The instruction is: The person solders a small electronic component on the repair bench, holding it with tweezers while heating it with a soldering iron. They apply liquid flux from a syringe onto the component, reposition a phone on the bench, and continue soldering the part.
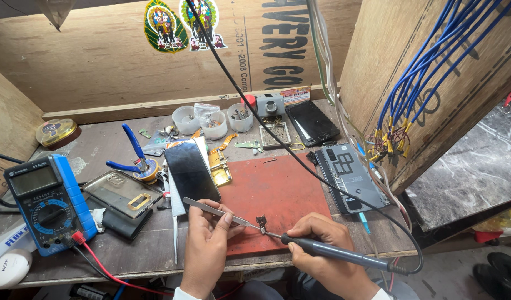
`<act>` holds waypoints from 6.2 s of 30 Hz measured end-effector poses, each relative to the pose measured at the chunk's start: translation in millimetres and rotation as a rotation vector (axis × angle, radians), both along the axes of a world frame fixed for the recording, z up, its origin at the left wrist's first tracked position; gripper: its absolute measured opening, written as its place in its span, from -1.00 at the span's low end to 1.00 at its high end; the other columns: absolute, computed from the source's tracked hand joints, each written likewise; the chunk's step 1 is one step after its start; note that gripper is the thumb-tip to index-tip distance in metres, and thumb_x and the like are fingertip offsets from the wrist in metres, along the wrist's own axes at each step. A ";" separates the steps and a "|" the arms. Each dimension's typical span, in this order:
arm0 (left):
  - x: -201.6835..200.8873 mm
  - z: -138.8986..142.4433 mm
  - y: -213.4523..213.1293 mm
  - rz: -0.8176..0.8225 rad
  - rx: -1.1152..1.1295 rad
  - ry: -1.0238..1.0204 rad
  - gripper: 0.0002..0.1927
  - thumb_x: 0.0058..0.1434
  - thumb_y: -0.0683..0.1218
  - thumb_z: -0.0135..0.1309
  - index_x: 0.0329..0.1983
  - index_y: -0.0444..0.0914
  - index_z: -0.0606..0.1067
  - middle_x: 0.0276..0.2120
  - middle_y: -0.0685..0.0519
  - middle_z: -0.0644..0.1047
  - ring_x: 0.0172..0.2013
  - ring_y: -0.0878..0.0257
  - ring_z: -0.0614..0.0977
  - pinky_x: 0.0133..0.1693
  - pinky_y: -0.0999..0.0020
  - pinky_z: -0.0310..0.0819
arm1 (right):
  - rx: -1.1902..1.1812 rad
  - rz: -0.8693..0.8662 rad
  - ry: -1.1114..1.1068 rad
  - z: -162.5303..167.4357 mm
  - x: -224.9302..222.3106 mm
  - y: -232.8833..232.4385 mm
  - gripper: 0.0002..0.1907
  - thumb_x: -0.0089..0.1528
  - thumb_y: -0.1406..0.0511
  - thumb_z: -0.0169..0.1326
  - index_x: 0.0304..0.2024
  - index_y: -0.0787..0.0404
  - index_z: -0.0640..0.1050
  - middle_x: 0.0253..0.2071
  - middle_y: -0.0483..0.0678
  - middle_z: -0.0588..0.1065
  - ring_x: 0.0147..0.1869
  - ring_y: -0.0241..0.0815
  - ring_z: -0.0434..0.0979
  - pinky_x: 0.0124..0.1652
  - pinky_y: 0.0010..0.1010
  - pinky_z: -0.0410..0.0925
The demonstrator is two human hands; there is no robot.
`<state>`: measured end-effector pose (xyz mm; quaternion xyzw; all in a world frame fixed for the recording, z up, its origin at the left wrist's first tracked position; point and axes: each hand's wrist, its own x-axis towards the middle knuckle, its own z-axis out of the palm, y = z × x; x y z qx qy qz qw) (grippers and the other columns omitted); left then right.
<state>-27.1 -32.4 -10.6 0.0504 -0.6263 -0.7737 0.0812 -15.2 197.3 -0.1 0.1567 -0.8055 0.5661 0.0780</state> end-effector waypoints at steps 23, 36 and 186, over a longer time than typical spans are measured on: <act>-15.2 -7.4 -55.1 -0.001 -0.031 0.012 -0.83 0.33 -0.24 -0.07 -0.06 -0.33 0.27 -0.20 -0.01 0.47 -0.22 0.29 0.63 -0.13 0.24 0.67 | 0.026 -0.156 0.003 -7.1 -14.1 -66.5 -0.85 0.04 0.35 0.28 -0.35 0.30 0.69 -0.54 -0.07 0.66 -0.54 -0.38 0.63 -0.51 -0.52 0.43; -45.4 -6.3 -72.2 -0.001 -0.025 0.015 -0.83 0.33 -0.24 -0.06 -0.05 -0.33 0.27 -0.21 -0.01 0.47 -0.22 0.30 0.62 -0.13 0.24 0.67 | 0.050 -0.174 0.025 -6.1 -45.7 -85.1 -0.85 0.04 0.34 0.29 -0.39 0.31 0.67 -0.59 -0.07 0.64 -0.56 -0.39 0.62 -0.52 -0.51 0.41; -331.4 -66.1 -267.3 -0.039 -0.014 0.038 -0.84 0.34 -0.27 -0.12 -0.05 -0.31 0.23 -0.16 0.01 0.44 -0.18 0.30 0.62 -0.08 0.21 0.66 | 0.161 -0.166 0.365 -68.5 -325.5 -286.3 -0.74 -0.03 0.38 0.30 -0.59 0.30 0.44 -0.58 -0.01 0.48 -0.55 -0.17 0.54 -0.51 -0.38 0.37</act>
